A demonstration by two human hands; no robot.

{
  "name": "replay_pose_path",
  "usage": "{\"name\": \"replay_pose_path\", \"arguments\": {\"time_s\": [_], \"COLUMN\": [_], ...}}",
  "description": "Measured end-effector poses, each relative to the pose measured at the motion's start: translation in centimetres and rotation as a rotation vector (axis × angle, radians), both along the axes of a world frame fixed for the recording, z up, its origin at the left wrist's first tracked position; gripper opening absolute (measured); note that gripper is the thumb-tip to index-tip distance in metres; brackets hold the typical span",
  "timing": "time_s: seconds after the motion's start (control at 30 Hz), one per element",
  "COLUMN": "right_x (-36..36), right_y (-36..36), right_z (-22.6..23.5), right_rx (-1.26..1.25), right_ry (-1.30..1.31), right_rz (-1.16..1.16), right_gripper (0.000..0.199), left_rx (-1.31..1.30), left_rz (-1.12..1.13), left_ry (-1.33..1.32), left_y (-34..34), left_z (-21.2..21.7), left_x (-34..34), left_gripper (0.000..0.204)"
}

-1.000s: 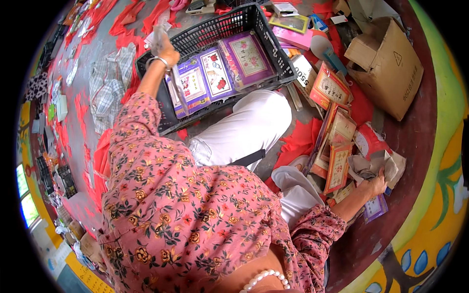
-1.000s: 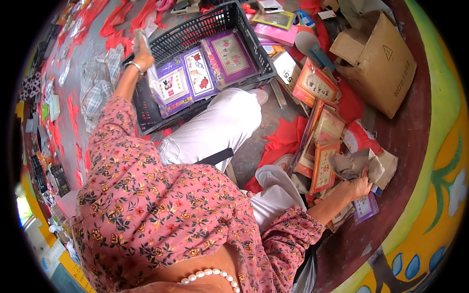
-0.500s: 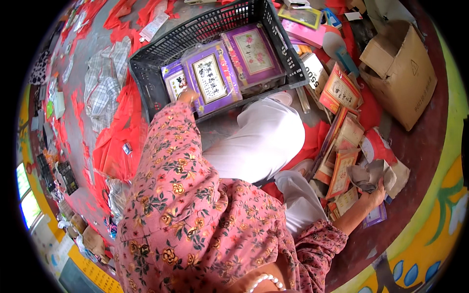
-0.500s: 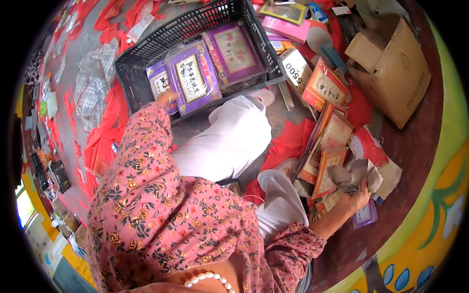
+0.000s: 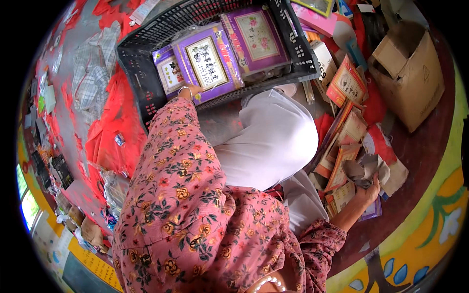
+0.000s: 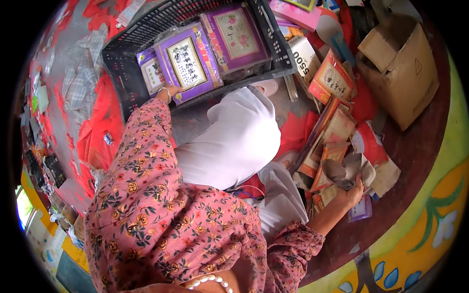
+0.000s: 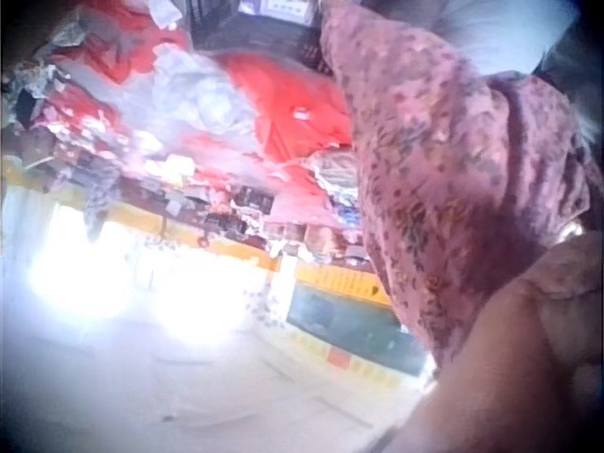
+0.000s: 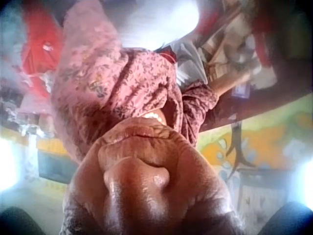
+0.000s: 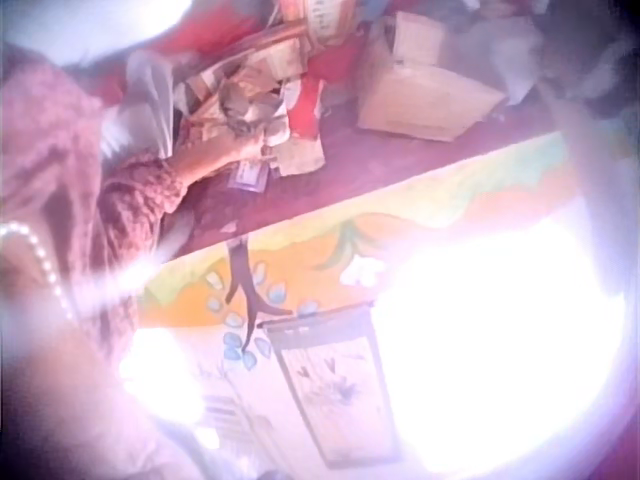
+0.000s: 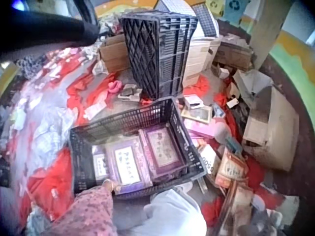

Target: The person sits on the floor and wipes the plastic packaging of several purple and red items with a cloth. They handle the items one at a time, wiping the front and back surfaces before placing them into a black plastic crate.

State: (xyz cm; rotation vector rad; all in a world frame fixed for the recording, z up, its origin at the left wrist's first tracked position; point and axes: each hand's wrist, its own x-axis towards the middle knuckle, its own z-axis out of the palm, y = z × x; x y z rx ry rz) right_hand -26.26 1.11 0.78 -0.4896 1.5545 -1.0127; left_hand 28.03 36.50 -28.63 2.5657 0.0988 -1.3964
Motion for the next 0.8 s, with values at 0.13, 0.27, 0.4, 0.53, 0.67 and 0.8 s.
{"name": "replay_pose_path", "arguments": {"time_s": [0.13,0.27,0.4,0.53,0.67,0.8], "right_x": [0.3,0.7,1.6,2.5,4.0,2.2], "right_y": [-0.5,-0.8,0.4,0.8,1.2,2.1], "right_z": [-0.6,-1.5,-0.5,-0.1,1.0,1.6], "right_rx": [-0.023,-0.018,-0.049,-0.091,-0.128,-0.258], "right_ry": [-0.017,-0.073,0.015,0.014,0.035,0.146], "right_rz": [0.073,0.096,0.052,0.042,0.080,-0.072], "right_gripper": [0.028,0.028,0.028,0.025,0.022,0.027], "left_rx": [0.039,-0.073,-0.088,-0.007,-0.398,-0.474], "left_rz": [0.063,0.423,0.187,0.154,0.098,0.553], "left_ry": [-0.013,-0.025,-0.040,-0.218,-0.365,-0.239], "left_y": [-0.8,1.8,-2.2,-1.5,6.3,-5.1], "left_z": [-0.8,-6.2,0.3,0.6,-5.0,3.4], "left_x": [0.1,0.6,0.3,1.6,5.7,0.0], "left_gripper": [0.054,0.047,0.045,0.048,0.046,0.039]}}
